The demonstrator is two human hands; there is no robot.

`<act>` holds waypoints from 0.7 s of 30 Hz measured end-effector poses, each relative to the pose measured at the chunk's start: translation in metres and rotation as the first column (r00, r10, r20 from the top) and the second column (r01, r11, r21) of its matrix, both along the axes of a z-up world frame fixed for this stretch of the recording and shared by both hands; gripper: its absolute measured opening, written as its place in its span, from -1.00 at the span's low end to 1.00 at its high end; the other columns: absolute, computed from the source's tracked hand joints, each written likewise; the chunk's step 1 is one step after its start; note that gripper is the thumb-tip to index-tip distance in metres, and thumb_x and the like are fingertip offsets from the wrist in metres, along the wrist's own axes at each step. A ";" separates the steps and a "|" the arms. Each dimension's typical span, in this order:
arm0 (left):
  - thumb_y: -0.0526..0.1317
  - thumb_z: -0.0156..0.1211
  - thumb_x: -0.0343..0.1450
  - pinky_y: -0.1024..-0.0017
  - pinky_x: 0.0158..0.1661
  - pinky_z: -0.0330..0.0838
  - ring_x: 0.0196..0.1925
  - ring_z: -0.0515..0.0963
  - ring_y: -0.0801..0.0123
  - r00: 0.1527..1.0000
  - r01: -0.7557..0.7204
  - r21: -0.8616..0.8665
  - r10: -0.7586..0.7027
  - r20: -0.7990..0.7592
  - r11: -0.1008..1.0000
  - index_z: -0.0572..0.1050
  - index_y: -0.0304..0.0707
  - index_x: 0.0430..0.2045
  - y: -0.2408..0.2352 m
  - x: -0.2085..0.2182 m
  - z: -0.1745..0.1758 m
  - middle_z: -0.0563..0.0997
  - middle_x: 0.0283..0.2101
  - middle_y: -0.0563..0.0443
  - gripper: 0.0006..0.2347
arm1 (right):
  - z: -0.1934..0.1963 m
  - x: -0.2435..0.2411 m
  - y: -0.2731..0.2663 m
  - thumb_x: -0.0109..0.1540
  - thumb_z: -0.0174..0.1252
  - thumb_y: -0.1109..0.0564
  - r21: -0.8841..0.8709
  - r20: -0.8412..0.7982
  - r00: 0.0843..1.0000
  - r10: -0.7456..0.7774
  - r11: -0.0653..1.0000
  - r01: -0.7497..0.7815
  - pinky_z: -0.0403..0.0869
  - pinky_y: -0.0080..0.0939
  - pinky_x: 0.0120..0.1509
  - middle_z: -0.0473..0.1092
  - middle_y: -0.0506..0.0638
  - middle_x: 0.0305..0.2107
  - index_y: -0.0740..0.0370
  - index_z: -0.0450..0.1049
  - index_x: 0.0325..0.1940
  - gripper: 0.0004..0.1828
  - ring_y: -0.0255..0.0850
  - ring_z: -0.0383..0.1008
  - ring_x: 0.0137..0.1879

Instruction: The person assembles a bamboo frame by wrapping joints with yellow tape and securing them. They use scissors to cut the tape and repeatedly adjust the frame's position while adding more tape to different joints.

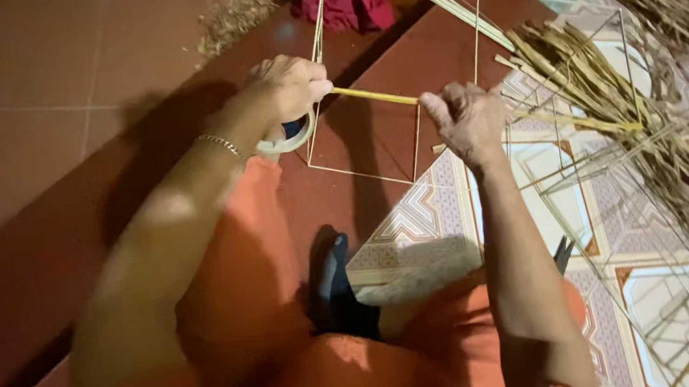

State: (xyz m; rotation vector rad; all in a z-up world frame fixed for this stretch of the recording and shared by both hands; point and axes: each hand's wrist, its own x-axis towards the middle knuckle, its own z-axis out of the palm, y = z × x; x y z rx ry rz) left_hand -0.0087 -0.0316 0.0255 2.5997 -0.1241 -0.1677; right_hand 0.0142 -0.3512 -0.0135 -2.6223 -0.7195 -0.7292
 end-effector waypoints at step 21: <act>-0.04 0.19 0.43 0.27 -0.22 0.48 -0.25 0.58 0.29 0.990 -0.113 -0.413 0.065 -0.129 0.904 0.47 -0.27 0.00 0.044 0.000 -0.011 0.62 -0.27 -0.12 -0.65 | 0.000 -0.009 0.004 0.34 0.31 -0.11 0.026 0.076 0.996 0.057 0.998 -0.059 0.28 0.01 -0.14 0.40 0.03 -0.56 0.16 0.46 -0.44 -0.60 -0.02 0.39 -0.41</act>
